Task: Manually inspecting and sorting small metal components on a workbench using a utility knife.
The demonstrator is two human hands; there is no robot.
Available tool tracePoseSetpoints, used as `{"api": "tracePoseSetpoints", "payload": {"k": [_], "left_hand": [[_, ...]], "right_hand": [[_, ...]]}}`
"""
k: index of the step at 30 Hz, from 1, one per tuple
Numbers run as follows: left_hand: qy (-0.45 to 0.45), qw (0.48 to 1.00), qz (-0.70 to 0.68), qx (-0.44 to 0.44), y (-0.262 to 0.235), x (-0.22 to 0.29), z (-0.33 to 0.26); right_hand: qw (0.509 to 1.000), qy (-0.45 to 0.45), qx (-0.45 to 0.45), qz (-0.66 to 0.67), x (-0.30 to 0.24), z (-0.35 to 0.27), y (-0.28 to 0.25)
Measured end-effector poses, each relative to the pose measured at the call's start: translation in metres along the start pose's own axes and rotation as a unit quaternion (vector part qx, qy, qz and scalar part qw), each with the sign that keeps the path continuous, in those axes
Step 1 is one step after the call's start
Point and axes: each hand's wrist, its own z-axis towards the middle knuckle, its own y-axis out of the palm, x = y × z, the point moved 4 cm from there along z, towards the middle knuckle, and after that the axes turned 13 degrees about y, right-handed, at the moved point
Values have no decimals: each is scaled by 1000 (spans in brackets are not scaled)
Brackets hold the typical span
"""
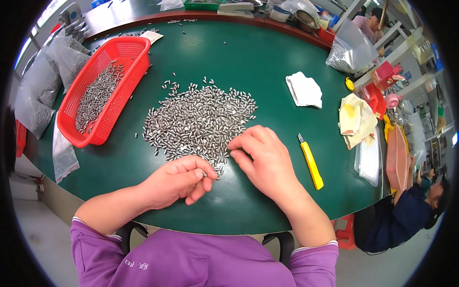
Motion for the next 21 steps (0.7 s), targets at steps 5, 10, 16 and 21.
{"api": "tracePoseSetpoints", "payload": {"k": [5,10,16,21], "left_hand": [[9,999,-47,-2,-2,1,1],[15,998,-58,9,-3,2,1],[13,999,-47,9,-3,3,2],[21,999,-28,8,-1,3,2]], "right_hand": [[999,-4,-45,-14,2,-2,8],[997,11,-66,-32,3,-2,10],[996,-31,-71,51,-6,-2,8],[985,-120,-50,118,-18,-11,9]]}}
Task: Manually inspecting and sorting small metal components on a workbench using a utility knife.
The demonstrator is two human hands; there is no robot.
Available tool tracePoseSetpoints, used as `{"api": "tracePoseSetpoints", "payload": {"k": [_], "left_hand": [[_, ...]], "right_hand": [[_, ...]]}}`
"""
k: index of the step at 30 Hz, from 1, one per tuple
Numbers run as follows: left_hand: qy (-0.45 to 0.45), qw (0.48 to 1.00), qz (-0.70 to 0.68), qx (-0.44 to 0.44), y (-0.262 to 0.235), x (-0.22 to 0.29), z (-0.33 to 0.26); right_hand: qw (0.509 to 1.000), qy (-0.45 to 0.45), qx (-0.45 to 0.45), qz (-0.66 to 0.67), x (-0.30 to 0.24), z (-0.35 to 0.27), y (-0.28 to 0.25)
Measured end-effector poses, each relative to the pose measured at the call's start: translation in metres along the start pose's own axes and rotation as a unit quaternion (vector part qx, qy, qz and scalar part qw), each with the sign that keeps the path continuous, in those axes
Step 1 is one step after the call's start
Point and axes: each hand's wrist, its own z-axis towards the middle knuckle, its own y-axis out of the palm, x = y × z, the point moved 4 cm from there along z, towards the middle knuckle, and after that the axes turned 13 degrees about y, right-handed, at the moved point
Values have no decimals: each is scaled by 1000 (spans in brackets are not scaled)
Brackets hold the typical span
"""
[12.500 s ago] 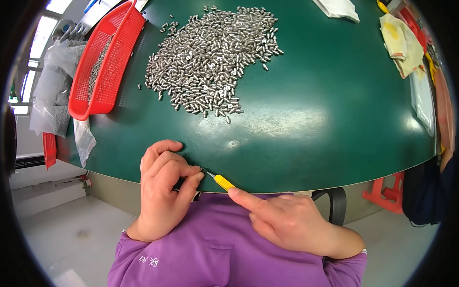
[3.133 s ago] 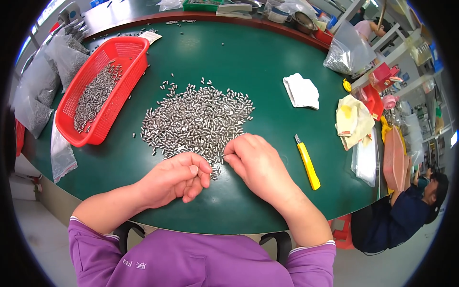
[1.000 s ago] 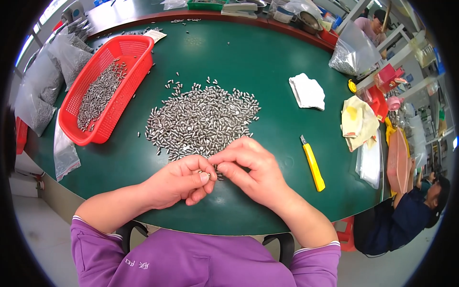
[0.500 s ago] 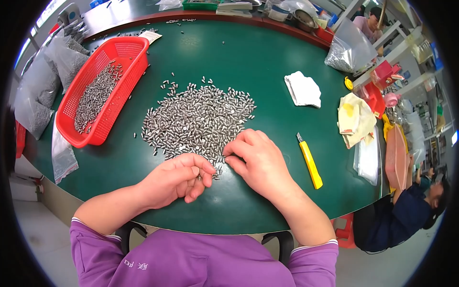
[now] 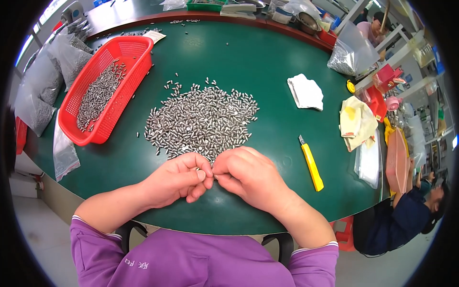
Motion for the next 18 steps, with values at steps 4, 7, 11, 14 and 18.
{"api": "tracePoseSetpoints", "payload": {"k": [4,7,11,14,18], "left_hand": [[-1,1000,13,9,-1,-1,-1],[3,1000,12,8,-2,-3,-1],[-8,999,43,7,0,-3,0],[-3,998,59,4,1,-3,-1],[3,998,58,-8,1,-3,1]], "right_hand": [[998,-42,35,14,-2,1,-1],[998,-24,42,31,-5,1,-2],[997,-39,48,51,-6,1,-1],[996,-58,47,52,-7,0,-1],[994,13,105,23,2,2,-8]]}}
